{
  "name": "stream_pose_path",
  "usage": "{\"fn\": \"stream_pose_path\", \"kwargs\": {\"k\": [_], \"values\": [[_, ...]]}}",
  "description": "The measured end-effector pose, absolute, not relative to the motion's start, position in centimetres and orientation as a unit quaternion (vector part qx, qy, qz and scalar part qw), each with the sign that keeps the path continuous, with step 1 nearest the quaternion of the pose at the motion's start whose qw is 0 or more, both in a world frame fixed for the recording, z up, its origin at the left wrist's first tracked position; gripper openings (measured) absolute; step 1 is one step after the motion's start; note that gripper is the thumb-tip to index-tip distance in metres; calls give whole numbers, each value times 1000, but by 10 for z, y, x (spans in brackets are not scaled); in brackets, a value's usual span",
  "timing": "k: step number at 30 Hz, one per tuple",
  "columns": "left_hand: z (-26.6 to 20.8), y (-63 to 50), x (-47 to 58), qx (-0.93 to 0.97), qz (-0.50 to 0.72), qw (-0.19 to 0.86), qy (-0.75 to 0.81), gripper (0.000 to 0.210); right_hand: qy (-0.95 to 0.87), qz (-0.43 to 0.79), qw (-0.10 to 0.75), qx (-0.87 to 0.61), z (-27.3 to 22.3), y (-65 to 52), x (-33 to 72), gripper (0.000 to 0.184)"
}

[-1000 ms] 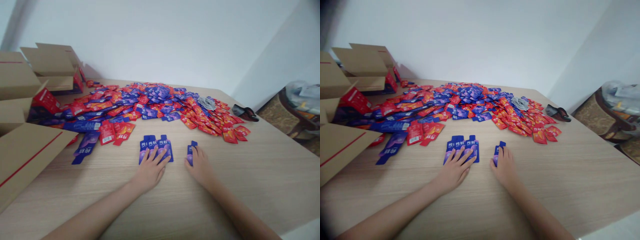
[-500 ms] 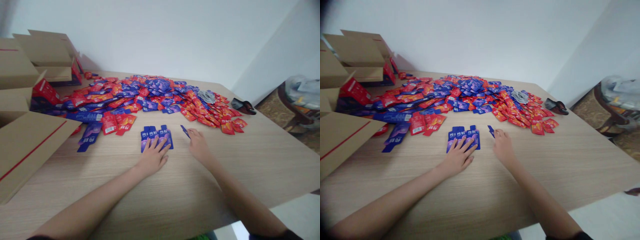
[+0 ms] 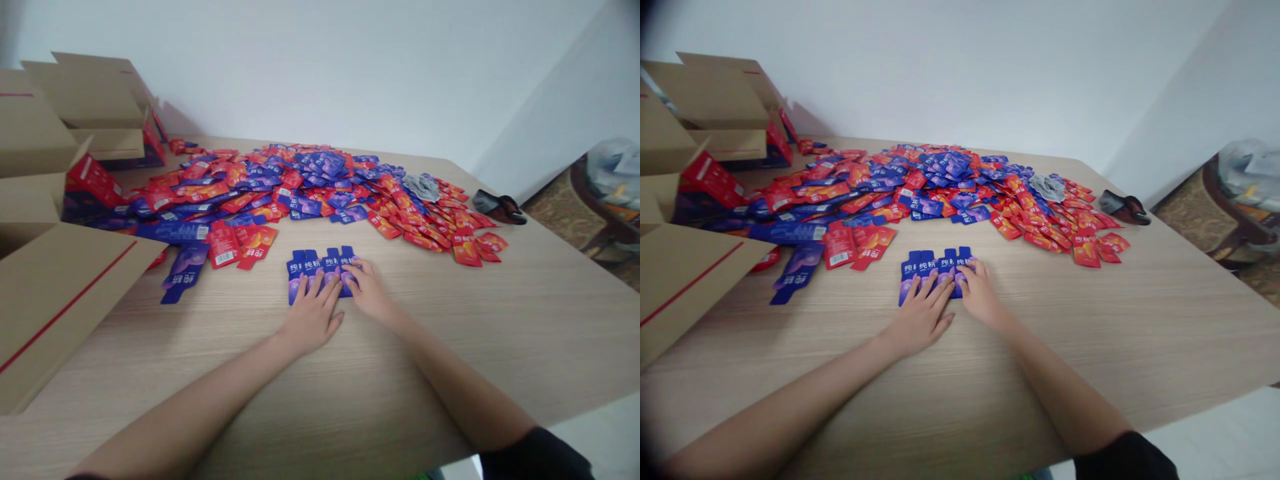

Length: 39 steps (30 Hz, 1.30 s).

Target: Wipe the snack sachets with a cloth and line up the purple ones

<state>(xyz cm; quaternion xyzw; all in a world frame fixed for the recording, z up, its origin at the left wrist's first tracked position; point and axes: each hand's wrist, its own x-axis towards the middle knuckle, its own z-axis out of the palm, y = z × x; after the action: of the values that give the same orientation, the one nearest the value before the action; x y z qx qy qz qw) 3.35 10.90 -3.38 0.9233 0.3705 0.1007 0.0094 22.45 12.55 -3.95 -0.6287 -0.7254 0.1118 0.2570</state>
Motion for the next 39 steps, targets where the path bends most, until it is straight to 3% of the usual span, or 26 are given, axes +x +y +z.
{"fn": "stream_pose_path", "kwargs": {"k": [7,12,15,18,21,28,33,39], "values": [[-30,107,33,922,107,4,372,67,-728,169,290,-598,-55,129,233,49],[-29,109,32,921,110,-1,372,71,-757,281,235,-541,-26,168,265,46],[-29,109,31,922,107,3,372,70,-792,180,194,-550,0,224,280,52],[-29,110,30,923,105,7,370,68,-807,22,83,-585,13,286,286,58],[-29,110,29,923,108,8,368,67,-798,-2,31,-601,9,326,287,50],[-26,109,32,922,97,21,374,70,-784,-37,19,-619,-18,304,270,46],[-26,108,34,918,101,29,383,65,-776,-31,11,-630,-6,251,280,47],[-28,106,35,913,115,28,390,64,-715,2,104,-691,11,173,286,57]]}}
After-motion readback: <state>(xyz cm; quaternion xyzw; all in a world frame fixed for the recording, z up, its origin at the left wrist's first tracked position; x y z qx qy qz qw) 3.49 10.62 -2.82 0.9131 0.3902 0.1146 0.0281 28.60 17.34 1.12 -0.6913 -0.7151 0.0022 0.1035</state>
